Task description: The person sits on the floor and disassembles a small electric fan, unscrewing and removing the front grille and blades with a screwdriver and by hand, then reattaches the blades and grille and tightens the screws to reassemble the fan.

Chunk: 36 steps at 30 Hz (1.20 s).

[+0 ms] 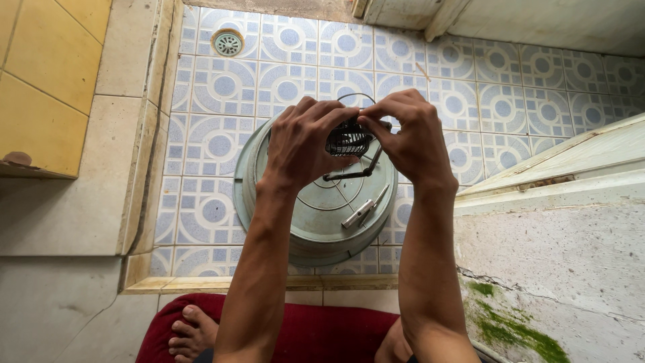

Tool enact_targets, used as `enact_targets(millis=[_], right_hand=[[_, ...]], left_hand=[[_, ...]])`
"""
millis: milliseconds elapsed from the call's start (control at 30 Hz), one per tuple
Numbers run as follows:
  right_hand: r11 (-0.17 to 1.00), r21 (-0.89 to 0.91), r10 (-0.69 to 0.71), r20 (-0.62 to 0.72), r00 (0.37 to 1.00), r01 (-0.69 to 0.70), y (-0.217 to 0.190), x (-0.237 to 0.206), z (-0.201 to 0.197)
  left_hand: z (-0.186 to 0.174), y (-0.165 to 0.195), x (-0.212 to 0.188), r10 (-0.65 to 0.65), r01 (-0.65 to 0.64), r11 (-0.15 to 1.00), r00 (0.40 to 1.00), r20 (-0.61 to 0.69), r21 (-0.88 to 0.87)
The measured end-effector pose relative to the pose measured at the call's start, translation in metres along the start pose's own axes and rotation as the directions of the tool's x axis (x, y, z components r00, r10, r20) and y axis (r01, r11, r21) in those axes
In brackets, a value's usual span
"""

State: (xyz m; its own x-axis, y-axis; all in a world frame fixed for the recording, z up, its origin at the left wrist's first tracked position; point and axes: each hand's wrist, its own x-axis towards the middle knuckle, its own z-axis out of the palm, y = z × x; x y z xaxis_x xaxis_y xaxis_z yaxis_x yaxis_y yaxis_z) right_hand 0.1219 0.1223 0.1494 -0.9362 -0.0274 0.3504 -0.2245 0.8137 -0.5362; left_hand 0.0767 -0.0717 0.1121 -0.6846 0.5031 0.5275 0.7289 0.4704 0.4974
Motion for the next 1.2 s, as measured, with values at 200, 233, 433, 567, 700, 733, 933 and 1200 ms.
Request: enact_targets(millis=[200,233,433,567,700,733,933,1200], right_hand=[[0.997,0.069,-0.041,-0.034,0.999,0.043,0.001,-0.001,0.002],[0.998,0.038,-0.054,-0.035,0.998,0.055,0.001,0.000,0.002],[0.998,-0.003,-0.064,-0.066,0.996,0.064,0.004,0.000,0.002],[0.996,0.014,-0.080,-0.117,0.990,0.082,0.019,-0.011,-0.001],[0.859,0.103,0.507,-0.028,0.862,-0.502,0.052,-0.041,-0.007],[0.780,0.060,0.620,0.062,0.782,-0.623,0.061,-0.049,-0.005],[0.646,-0.083,0.688,0.492,0.533,-0.759,0.086,-0.097,0.045],[0.841,-0.131,0.505,0.536,0.676,-0.525,0.092,-0.117,0.075]], left_hand=[[0.001,-0.001,0.000,-0.015,0.015,1.000,1.000,0.009,-0.001],[0.001,-0.001,0.000,-0.020,0.020,1.000,1.000,0.009,-0.002],[0.002,0.000,0.000,-0.026,0.025,0.999,1.000,0.015,0.038],[0.004,-0.004,-0.002,-0.016,0.015,0.999,1.000,0.022,0.049],[0.004,-0.009,-0.004,-0.027,0.026,0.999,0.999,0.023,0.045],[0.004,-0.009,-0.005,-0.033,0.032,0.998,0.999,0.021,0.047],[0.009,-0.012,-0.004,-0.047,0.046,0.998,0.999,0.023,0.043],[0.014,-0.017,-0.002,-0.033,0.033,0.999,0.999,-0.011,0.031]])
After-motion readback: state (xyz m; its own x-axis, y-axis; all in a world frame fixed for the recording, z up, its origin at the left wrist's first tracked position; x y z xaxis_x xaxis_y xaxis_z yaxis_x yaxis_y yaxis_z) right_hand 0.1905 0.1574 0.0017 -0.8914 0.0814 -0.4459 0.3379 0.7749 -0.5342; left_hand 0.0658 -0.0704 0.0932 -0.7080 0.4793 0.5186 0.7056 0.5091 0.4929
